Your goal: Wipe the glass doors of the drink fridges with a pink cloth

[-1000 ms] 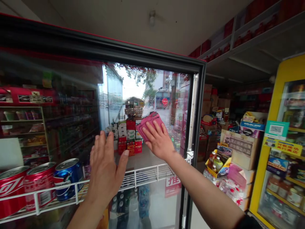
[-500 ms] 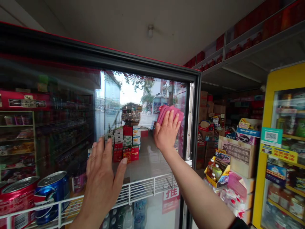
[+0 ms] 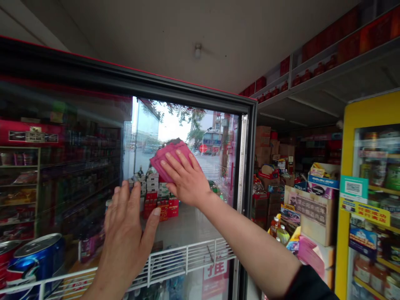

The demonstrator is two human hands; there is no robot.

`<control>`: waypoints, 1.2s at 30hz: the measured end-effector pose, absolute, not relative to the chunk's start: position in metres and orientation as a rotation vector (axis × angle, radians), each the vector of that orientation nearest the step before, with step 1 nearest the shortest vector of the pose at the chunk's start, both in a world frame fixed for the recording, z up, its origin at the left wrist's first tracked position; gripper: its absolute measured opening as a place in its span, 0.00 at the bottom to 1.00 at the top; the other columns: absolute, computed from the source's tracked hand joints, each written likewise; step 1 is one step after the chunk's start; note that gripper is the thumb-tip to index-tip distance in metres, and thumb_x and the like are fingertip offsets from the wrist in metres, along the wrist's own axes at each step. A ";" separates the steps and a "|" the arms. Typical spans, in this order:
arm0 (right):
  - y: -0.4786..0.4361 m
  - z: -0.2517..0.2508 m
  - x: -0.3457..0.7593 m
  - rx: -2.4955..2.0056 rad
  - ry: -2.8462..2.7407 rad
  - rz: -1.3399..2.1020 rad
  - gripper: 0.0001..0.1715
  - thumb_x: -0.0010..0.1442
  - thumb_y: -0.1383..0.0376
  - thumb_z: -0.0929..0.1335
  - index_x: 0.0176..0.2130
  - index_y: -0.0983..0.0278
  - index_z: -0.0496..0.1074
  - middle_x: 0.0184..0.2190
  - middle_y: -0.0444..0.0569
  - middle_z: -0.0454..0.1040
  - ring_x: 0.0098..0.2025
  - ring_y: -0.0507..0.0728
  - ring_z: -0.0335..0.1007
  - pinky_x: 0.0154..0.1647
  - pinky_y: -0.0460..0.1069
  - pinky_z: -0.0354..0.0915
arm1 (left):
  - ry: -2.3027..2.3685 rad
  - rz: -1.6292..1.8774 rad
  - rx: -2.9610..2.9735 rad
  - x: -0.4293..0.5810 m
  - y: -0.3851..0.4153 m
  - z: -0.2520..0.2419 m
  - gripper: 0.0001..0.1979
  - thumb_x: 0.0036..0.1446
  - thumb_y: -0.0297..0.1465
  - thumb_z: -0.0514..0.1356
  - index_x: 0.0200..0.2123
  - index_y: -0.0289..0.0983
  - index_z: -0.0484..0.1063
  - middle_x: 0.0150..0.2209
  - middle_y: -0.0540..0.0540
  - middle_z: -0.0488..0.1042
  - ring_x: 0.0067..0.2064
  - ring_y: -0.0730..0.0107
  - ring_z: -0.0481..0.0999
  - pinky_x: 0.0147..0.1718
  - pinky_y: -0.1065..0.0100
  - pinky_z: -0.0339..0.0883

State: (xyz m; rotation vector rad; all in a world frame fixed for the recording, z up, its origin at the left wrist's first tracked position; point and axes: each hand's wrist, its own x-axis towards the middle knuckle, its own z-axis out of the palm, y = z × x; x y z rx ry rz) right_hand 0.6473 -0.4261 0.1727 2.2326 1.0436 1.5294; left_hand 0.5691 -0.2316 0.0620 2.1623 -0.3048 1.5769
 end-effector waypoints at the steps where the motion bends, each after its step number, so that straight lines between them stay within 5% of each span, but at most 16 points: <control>1: -0.442 0.174 0.649 2.252 1.003 1.553 0.48 0.76 0.51 0.67 0.83 0.58 0.47 0.85 0.48 0.45 0.87 0.69 0.32 0.86 0.72 0.35 | -0.309 1.584 2.160 0.569 -0.231 0.062 0.41 0.76 0.46 0.52 0.84 0.43 0.42 0.84 0.32 0.43 0.84 0.36 0.43 0.78 0.30 0.47; 9: -0.537 0.177 0.665 2.371 0.393 1.978 0.46 0.77 0.53 0.63 0.83 0.67 0.48 0.83 0.63 0.50 0.85 0.74 0.39 0.82 0.75 0.47 | -0.220 1.638 2.148 0.563 -0.192 0.063 0.41 0.76 0.47 0.52 0.84 0.46 0.42 0.84 0.35 0.44 0.84 0.40 0.44 0.78 0.31 0.48; 16: -0.445 0.180 0.673 2.325 0.111 2.479 0.48 0.77 0.51 0.62 0.83 0.72 0.48 0.80 0.72 0.54 0.82 0.86 0.46 0.74 0.86 0.51 | -0.156 1.679 2.147 0.554 -0.144 0.059 0.40 0.76 0.44 0.53 0.84 0.46 0.42 0.84 0.36 0.44 0.84 0.40 0.44 0.78 0.33 0.49; 28: -0.252 0.201 0.655 2.326 0.536 2.297 0.42 0.77 0.56 0.62 0.82 0.65 0.55 0.81 0.65 0.55 0.83 0.85 0.43 0.76 0.87 0.46 | -0.072 1.686 2.165 0.529 -0.039 0.052 0.41 0.77 0.44 0.54 0.84 0.46 0.39 0.84 0.36 0.46 0.84 0.42 0.46 0.78 0.32 0.51; 36: -0.123 0.202 0.627 2.323 0.976 1.826 0.39 0.78 0.57 0.63 0.81 0.60 0.56 0.84 0.52 0.48 0.85 0.76 0.36 0.83 0.78 0.39 | -0.024 1.680 2.163 0.532 -0.007 0.046 0.40 0.77 0.44 0.53 0.83 0.42 0.42 0.84 0.33 0.46 0.84 0.42 0.45 0.77 0.30 0.53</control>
